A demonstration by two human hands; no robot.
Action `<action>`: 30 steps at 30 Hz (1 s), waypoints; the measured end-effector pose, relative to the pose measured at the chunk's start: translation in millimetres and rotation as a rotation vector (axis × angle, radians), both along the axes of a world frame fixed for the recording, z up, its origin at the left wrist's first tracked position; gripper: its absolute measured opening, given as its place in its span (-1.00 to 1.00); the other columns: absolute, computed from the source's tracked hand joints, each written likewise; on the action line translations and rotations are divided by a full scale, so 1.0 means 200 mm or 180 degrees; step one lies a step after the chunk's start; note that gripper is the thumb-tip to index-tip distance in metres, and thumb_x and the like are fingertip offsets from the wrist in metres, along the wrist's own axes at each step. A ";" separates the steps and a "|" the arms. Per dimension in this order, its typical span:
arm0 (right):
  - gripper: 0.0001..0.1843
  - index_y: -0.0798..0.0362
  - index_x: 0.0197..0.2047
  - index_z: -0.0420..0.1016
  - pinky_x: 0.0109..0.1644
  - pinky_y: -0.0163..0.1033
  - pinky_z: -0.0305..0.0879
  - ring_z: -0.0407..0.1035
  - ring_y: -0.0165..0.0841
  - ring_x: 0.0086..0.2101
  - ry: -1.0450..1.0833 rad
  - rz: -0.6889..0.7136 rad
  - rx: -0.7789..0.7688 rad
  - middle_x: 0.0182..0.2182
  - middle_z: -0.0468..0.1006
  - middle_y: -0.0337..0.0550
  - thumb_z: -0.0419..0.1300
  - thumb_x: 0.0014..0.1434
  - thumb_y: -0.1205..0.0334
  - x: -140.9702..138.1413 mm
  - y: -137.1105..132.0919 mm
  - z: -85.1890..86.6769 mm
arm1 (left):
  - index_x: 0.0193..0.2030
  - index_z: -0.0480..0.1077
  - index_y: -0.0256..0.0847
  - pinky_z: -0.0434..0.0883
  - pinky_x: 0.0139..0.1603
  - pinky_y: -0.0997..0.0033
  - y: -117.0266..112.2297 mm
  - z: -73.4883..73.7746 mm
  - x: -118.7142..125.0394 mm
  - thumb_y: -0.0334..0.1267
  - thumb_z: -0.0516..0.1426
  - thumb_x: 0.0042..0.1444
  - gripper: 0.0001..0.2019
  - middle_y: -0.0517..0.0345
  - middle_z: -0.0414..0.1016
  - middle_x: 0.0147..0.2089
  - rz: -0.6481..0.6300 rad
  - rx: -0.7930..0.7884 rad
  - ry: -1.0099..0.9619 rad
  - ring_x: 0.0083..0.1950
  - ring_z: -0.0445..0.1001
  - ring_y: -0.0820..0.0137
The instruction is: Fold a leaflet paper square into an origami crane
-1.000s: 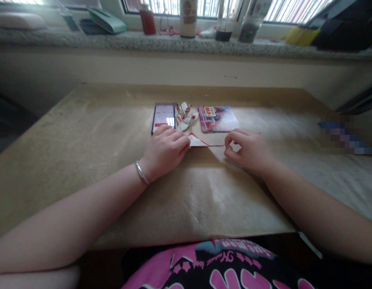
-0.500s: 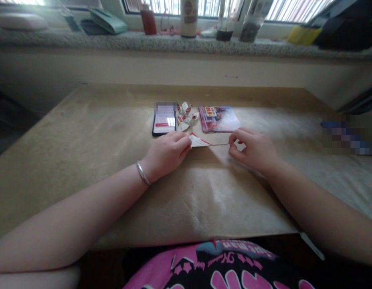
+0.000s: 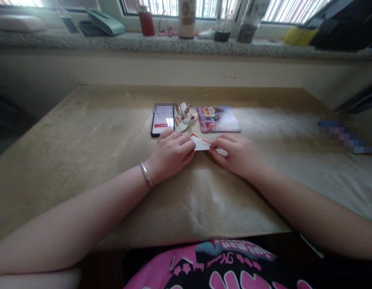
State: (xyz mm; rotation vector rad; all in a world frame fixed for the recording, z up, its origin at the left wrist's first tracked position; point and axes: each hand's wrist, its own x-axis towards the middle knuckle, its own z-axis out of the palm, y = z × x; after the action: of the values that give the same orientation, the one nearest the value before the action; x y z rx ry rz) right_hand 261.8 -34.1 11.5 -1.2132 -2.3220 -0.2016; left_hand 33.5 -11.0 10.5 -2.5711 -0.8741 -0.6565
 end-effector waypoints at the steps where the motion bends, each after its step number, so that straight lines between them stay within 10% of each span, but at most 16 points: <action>1: -0.81 0.02 -0.33 0.50 -0.25 -0.24 0.21 0.41 -0.31 -0.32 -0.0070 0.0027 0.0020 -0.33 0.58 -0.12 0.09 0.25 0.19 -0.01 0.00 0.00 | -0.36 0.42 -0.20 0.26 -0.12 0.27 0.00 0.00 0.00 -0.24 0.02 0.27 -0.78 0.15 0.53 -0.30 -0.0015 0.0006 0.0023 -0.28 0.41 0.36; 30: -0.85 0.01 -0.37 0.47 -0.23 -0.26 0.23 0.39 -0.32 -0.30 0.0000 0.0283 -0.0246 -0.34 0.55 -0.14 0.10 0.20 0.27 0.02 0.02 -0.02 | -0.38 0.42 -0.19 0.24 -0.15 0.33 0.02 0.02 -0.02 -0.23 0.02 0.29 -0.75 0.18 0.54 -0.34 -0.0167 -0.0179 -0.0014 -0.29 0.41 0.40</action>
State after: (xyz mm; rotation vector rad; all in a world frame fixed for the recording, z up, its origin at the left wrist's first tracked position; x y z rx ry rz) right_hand 265.1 -30.6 8.0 -1.1432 -2.3976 -0.0815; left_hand 29.6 -7.5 14.0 -2.6517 -0.8406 -0.6617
